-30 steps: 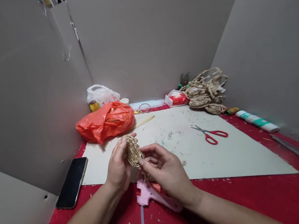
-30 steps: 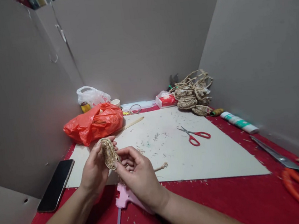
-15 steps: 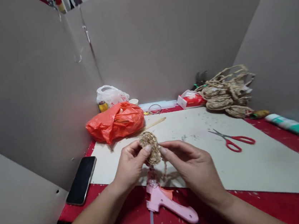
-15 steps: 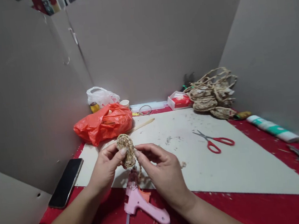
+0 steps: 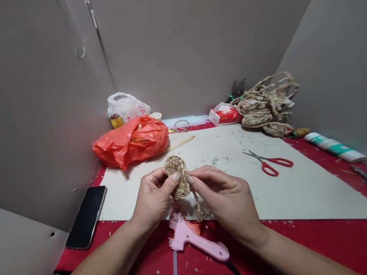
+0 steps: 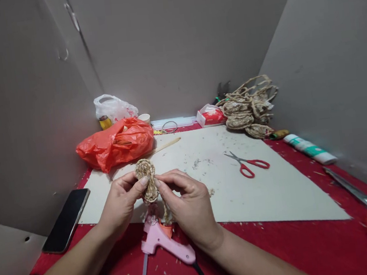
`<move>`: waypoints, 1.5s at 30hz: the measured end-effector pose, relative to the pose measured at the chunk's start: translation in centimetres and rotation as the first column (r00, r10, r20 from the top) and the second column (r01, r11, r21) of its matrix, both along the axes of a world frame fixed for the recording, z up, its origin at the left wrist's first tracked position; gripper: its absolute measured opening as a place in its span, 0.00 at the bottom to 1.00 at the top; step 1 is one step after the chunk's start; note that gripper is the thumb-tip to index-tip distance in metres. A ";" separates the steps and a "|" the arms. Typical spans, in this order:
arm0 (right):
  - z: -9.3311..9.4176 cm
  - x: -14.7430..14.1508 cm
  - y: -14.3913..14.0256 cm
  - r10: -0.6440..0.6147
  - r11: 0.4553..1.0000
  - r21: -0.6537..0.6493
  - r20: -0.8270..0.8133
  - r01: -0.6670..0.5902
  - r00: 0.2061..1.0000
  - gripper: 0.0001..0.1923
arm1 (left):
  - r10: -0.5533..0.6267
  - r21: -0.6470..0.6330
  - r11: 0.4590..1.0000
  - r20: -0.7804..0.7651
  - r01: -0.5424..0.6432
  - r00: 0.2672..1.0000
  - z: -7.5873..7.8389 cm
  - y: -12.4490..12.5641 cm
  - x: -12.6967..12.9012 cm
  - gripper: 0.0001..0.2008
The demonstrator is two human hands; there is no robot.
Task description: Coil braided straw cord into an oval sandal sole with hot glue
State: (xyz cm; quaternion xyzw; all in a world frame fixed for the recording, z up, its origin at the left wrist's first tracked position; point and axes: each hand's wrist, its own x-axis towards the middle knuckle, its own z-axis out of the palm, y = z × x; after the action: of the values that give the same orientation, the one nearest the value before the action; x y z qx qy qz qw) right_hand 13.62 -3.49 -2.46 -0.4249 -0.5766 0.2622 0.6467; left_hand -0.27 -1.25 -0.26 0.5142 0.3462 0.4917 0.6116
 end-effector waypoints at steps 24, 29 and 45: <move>-0.6 0.8 0.3 0.193 0.978 0.061 0.096 -0.200 0.976 0.14 | -0.050 -0.056 0.997 0.076 0.054 0.996 -0.4 1.2 -1.0 0.09; -0.5 0.8 0.3 0.193 0.970 0.122 0.128 -0.209 0.973 0.15 | -0.056 -0.043 0.997 0.065 0.059 0.996 -0.4 1.3 -1.1 0.08; -0.3 1.0 0.3 0.010 0.991 0.131 0.052 -0.016 0.999 0.13 | -0.073 0.032 0.997 0.007 0.073 0.997 -0.2 0.8 -1.2 0.07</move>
State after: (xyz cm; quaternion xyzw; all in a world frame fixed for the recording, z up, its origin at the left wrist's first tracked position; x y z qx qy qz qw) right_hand 14.62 -3.21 -2.75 -0.3842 -0.6119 0.2168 0.6565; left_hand -1.43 -0.43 -0.51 0.5340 0.3170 0.4765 0.6223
